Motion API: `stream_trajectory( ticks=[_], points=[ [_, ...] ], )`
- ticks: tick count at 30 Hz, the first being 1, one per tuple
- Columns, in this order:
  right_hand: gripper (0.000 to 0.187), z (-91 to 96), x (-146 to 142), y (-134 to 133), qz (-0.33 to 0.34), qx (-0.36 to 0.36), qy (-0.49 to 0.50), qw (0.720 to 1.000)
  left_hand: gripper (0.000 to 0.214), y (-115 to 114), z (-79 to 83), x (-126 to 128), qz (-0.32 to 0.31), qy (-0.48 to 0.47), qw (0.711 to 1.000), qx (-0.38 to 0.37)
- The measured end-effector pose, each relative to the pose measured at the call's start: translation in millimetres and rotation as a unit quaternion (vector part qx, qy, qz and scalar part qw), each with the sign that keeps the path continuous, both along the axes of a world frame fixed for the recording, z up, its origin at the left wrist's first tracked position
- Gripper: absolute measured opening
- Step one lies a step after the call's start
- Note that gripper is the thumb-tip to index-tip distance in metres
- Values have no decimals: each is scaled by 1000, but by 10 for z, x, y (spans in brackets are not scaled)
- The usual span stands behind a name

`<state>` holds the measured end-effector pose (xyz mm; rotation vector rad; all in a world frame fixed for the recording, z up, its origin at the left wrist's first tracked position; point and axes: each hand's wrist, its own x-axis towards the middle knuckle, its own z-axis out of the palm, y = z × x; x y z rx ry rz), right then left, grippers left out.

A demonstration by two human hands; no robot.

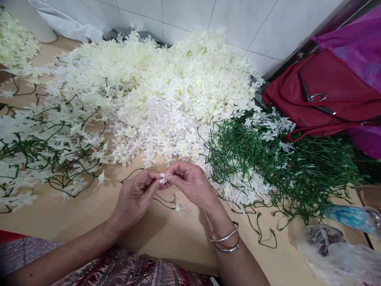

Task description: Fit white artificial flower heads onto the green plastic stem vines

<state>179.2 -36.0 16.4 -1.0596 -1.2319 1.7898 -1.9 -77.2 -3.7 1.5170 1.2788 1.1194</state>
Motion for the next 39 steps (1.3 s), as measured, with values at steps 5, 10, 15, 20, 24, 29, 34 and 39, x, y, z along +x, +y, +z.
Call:
stream_trajectory(
  ticks=[5,10,15,20,24,29,34,39],
  points=[
    [24,-33,27,19,-12,5,15,1000,8,-10,-17,27,-3,-43,998,-42],
    [23,-51,89,26,-16,5,20,1000,15,-6,18,46,-10,-84,995,-55],
    [20,-55,82,19,-19,32,8,999,13,-3,41,50,-9,-82,995,-48],
    [21,-50,67,8,-10,16,4,1000,8,-4,47,37,-10,-34,999,-21],
    [21,-32,63,1,0,2,1,1000,5,-2,32,24,-13,4,1000,3],
    [23,-32,37,-8,-3,-4,-13,1000,5,-2,13,3,-14,38,999,26],
    [25,-60,11,3,-5,8,-8,1000,6,21,-14,17,-1,32,999,34],
    [27,-54,59,41,-47,8,42,998,6,-18,55,91,-14,-66,998,12]
  ],
)
